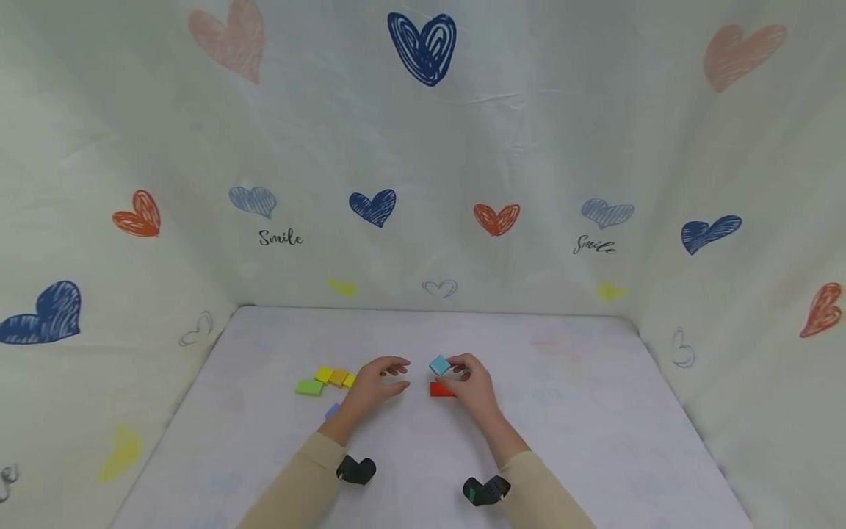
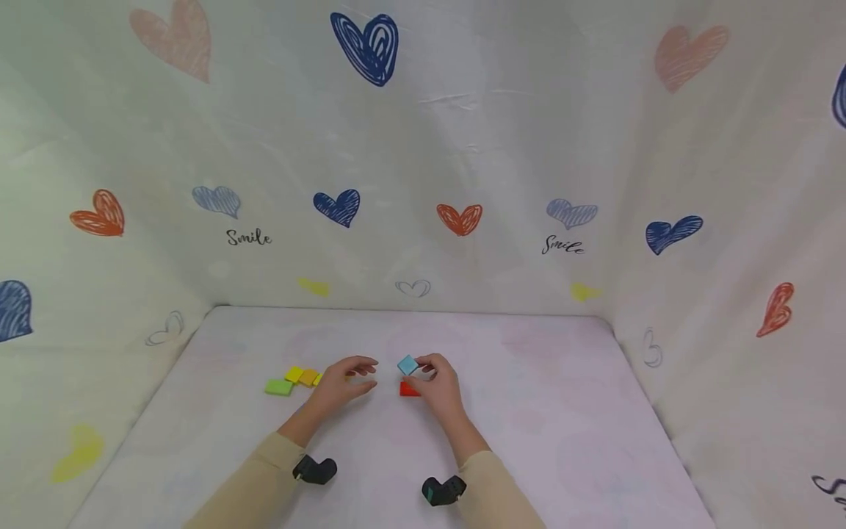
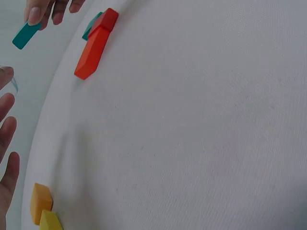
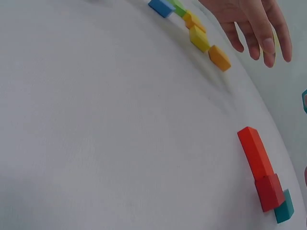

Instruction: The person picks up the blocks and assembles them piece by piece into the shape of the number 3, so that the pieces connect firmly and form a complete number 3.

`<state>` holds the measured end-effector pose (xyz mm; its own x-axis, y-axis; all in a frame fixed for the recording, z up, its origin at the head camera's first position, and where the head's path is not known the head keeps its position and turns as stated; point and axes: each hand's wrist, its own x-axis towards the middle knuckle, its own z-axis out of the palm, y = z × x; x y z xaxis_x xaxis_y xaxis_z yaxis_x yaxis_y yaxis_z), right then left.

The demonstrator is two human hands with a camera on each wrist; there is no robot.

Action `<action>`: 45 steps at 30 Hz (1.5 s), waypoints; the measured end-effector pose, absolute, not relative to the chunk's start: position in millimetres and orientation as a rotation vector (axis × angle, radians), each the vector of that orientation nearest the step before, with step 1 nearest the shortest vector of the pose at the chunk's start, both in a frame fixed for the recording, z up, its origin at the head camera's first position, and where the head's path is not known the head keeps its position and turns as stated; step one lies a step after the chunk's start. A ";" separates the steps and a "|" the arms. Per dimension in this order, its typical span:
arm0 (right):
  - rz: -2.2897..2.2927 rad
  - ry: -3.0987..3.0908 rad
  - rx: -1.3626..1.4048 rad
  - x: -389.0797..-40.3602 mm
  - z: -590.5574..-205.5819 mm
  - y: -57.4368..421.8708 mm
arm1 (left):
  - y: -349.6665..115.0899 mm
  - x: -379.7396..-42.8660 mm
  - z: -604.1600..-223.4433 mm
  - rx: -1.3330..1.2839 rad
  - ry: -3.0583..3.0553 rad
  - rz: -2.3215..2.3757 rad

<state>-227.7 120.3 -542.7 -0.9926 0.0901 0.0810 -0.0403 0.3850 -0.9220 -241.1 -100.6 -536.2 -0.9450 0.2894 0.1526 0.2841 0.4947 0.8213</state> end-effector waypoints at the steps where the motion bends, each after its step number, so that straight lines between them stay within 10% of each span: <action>1: 1.684 -2.503 -0.063 -226.3 -543.1 122.9 | -97.7 -240.8 -536.5 0.528 2.712 1.479; 45: 1.581 -2.456 -0.458 -173.9 -587.1 172.2 | -45.3 -235.6 -583.4 0.220 2.974 1.176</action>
<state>-173.9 172.2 -587.1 -0.9352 0.3539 -0.0115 0.1569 0.3852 -0.9094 -235.6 -45.3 -583.4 -0.9885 0.1035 0.1100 0.1507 0.7217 0.6756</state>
